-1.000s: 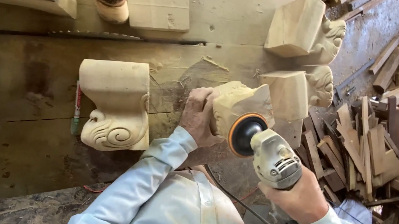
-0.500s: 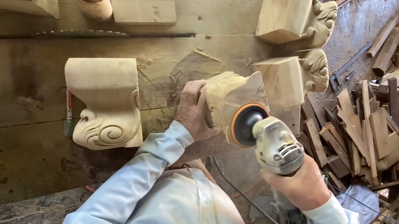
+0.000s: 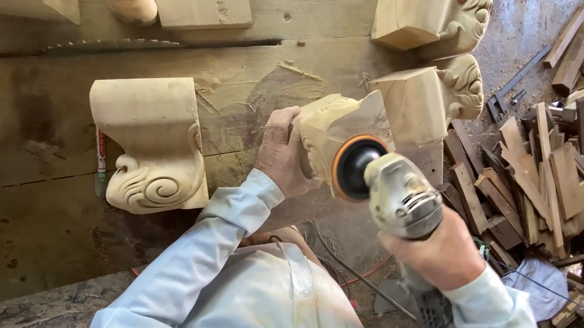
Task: Sanding a decorative wooden corbel with a power sander and marking it for further work using a pen and a square.
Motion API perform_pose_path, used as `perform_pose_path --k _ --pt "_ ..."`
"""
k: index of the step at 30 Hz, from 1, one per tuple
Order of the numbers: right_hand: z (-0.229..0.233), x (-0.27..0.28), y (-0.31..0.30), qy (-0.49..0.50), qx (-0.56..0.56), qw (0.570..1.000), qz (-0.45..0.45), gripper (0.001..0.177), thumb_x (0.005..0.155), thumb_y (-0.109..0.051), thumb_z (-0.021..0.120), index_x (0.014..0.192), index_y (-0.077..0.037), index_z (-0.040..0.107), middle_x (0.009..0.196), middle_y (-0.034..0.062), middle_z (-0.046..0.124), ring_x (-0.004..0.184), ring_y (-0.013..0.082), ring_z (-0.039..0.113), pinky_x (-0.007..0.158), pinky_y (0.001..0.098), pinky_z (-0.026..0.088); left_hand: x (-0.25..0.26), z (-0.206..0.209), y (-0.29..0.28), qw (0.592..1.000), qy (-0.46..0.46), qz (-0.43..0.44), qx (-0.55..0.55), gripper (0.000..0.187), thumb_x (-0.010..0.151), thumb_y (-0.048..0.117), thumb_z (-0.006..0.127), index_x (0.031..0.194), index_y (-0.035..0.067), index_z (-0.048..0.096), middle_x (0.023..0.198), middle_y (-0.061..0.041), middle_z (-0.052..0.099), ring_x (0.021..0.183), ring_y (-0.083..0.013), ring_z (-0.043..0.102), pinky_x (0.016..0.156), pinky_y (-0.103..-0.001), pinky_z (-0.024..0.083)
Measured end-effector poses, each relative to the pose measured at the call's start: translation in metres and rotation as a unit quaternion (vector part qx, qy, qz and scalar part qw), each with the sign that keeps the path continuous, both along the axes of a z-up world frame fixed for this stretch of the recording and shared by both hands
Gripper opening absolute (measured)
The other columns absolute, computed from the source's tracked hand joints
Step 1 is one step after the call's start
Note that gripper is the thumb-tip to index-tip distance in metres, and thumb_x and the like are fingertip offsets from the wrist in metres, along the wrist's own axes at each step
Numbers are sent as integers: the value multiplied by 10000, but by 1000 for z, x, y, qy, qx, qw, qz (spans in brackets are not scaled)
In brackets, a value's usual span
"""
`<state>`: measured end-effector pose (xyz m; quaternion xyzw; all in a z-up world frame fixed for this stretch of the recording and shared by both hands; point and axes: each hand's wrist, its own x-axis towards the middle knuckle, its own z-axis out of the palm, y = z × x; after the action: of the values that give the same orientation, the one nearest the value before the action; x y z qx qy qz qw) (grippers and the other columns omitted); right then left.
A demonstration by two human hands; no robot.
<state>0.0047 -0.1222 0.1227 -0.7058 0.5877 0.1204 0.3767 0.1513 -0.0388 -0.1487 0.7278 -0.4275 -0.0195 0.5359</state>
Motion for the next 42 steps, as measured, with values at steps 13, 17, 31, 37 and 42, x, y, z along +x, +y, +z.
perform_pose_path --k 13,17,31,37,42 --pt "-12 -10 -25 -19 -17 1000 7 534 573 -189 910 1043 21 768 930 253 762 932 381 745 855 583 546 0 6 0 1000 -20 17 -17 1196 321 318 882 1408 -21 518 1398 -230 456 1321 -473 477 1163 -545 429" --pt "-12 -5 -22 -5 -28 1000 -8 478 591 -182 910 1016 -7 775 904 200 766 888 340 745 846 519 557 2 9 1 1000 -4 3 -16 1159 319 249 868 1389 -36 523 1405 -248 446 1319 -496 466 1156 -554 421" --pt "3 9 -12 12 68 998 -13 387 691 -53 861 1040 63 739 821 264 742 724 375 727 774 564 608 3 5 3 1000 12 -26 -8 1171 287 224 894 1367 -48 532 1423 -261 432 1336 -514 442 1164 -568 404" --pt "1 5 -28 -3 24 1000 -2 424 666 -110 866 1024 60 716 817 242 703 771 371 706 774 573 571 4 7 5 999 17 -32 3 1204 299 246 918 1394 -47 514 1440 -256 416 1354 -505 425 1188 -557 385" --pt "-2 20 -7 -68 -17 998 5 392 579 -90 894 918 35 742 825 191 725 844 263 684 811 500 552 4 6 4 999 22 -32 -6 1193 300 251 918 1389 -29 520 1439 -250 422 1347 -503 436 1175 -565 400"
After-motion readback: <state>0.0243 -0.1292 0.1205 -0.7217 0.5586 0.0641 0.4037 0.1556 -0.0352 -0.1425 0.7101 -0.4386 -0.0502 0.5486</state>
